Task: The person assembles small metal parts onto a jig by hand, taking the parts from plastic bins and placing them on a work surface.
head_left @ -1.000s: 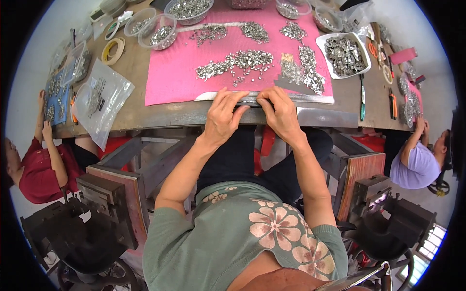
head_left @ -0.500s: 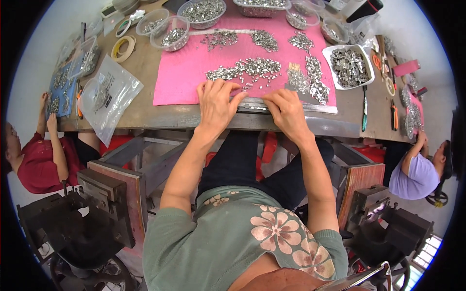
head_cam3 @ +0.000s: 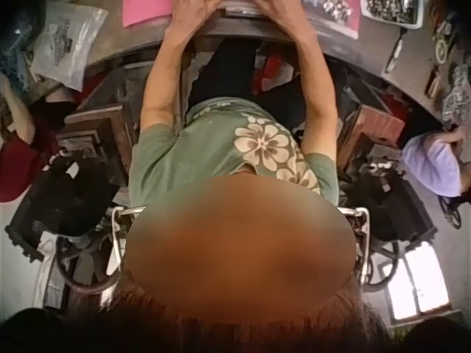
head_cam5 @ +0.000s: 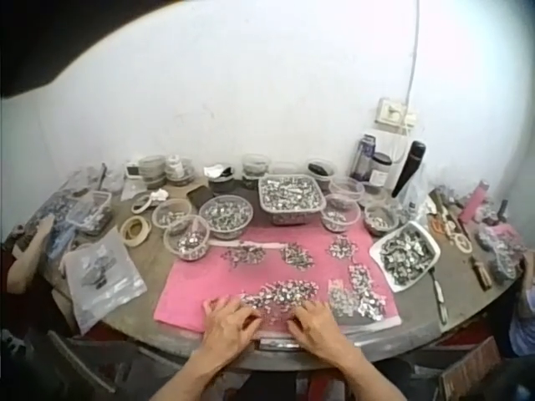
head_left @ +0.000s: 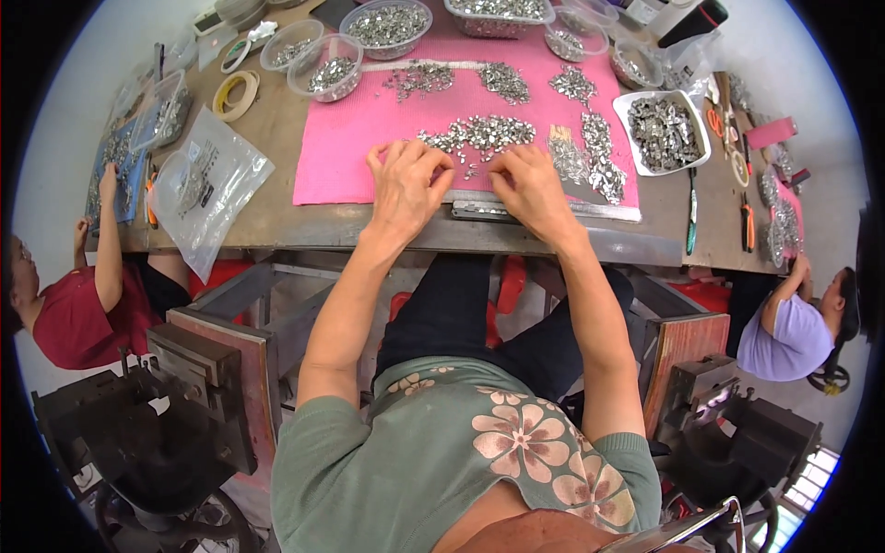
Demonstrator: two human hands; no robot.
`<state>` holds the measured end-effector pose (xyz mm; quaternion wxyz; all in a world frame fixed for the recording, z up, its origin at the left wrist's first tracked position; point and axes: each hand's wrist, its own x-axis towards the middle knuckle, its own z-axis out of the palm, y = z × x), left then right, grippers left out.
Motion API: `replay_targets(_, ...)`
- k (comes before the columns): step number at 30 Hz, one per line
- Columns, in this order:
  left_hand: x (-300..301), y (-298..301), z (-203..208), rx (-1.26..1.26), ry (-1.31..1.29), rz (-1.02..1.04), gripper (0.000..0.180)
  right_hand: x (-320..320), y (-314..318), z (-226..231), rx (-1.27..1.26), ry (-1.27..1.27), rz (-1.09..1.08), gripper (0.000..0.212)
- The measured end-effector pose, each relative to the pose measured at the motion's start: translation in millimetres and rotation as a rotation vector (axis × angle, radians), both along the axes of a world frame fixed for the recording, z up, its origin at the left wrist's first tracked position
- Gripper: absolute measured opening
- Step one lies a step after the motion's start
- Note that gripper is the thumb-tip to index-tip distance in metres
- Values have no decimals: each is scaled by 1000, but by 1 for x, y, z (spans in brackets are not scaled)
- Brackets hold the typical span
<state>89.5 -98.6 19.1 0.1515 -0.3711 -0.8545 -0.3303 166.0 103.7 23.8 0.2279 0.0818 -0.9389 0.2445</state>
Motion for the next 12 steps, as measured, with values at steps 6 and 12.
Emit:
replay_targets(6,1,-1,-3,-31,50,-46,9,44,10,22,-367,-241,-60,10)
replay_targets(12,6,4,-7,-24,62,0,11,63,9,11,-344,-150,-35,10)
